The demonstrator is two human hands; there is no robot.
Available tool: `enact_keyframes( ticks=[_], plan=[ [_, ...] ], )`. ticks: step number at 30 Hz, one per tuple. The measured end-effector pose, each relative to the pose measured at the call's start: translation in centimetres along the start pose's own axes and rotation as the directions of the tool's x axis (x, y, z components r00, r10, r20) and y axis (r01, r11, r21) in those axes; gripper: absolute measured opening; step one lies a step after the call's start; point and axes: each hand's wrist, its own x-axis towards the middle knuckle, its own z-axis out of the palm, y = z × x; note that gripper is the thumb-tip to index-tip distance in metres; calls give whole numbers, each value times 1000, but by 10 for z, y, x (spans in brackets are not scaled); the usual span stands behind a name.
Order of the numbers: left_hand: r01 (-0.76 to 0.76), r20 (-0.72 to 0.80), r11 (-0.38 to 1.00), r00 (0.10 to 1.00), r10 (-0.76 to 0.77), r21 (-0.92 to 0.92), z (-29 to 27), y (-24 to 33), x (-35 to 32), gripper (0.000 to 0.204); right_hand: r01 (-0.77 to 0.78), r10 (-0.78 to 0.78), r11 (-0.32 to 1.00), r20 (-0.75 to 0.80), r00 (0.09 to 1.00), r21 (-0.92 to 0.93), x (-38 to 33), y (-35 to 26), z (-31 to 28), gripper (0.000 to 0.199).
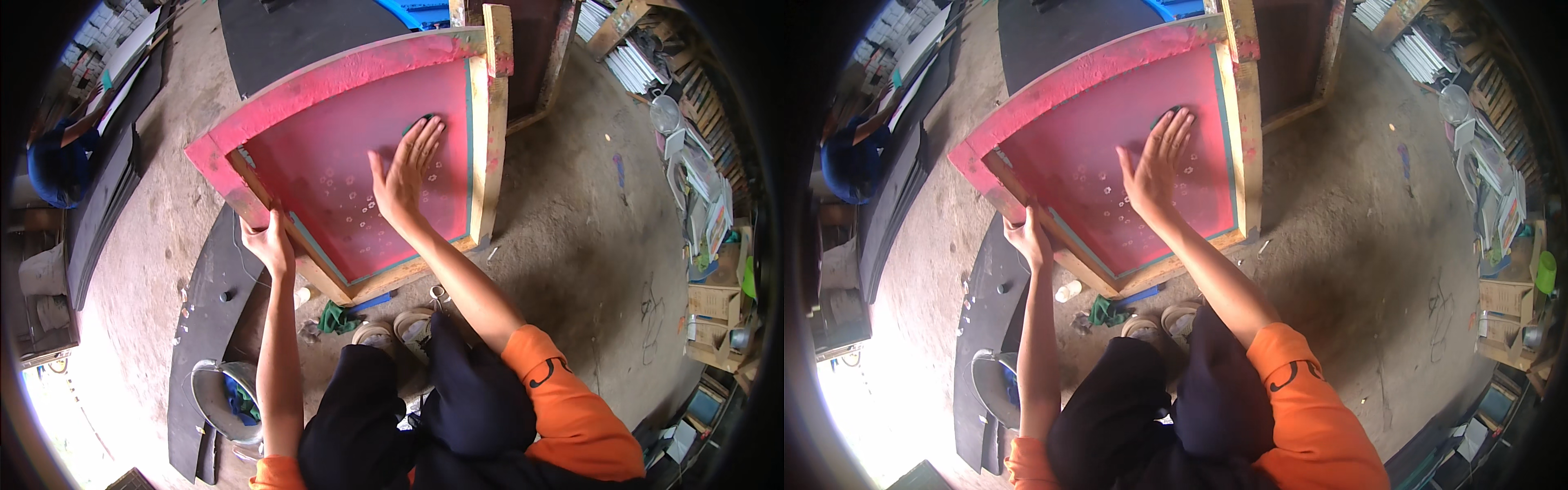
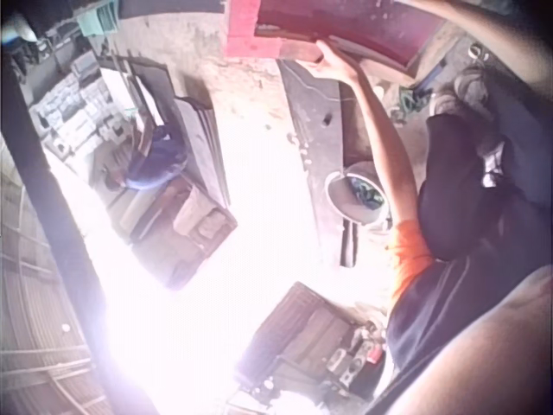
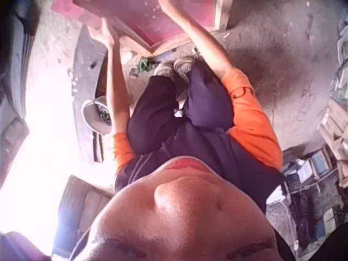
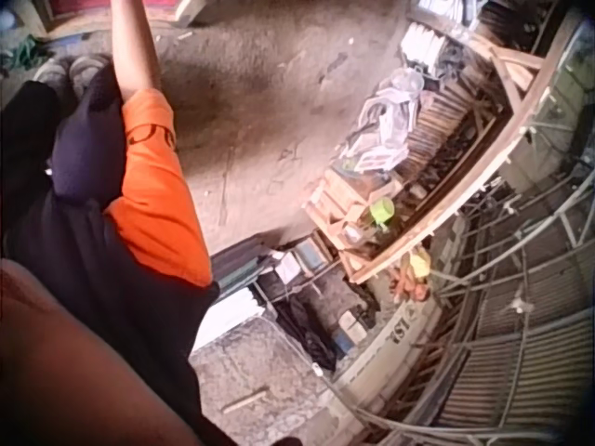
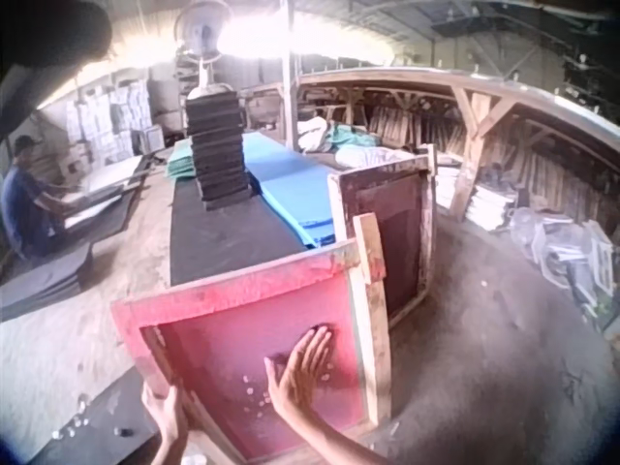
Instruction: The person sits on the floor and wipes a rectangular frame with a green cloth. They repeatedly rub the inner surface and edges, occasionally dip the cloth into a bucket, and flip the frame to clean the other side.
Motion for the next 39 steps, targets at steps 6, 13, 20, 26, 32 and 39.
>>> enact_keyframes(
  ticks=[6,13,20,26,32,39],
  plan=[
    [34,-6,999,999,-34,30,9,11,1,21,-124,148,981,160,976,-149,-180,101,0,93],
    [64,-31,998,998,-63,24,-9,15,-9,22,-552,541,827,117,833,107,-81,29,8,103],
    [50,-74,998,996,-48,25,-22,8,-11,28,-323,305,941,159,939,102,-91,40,2,86],
    [97,-13,995,995,-97,-36,-18,4,-10,30,-363,349,913,107,931,183,-95,33,-3,79],
    [106,31,992,994,-104,-62,1,6,11,26,75,-93,987,130,987,142,-40,3,-21,73],
    [57,-3,996,998,-57,-62,6,8,12,26,-277,300,953,273,914,-123,-144,88,-7,79]
  ],
)
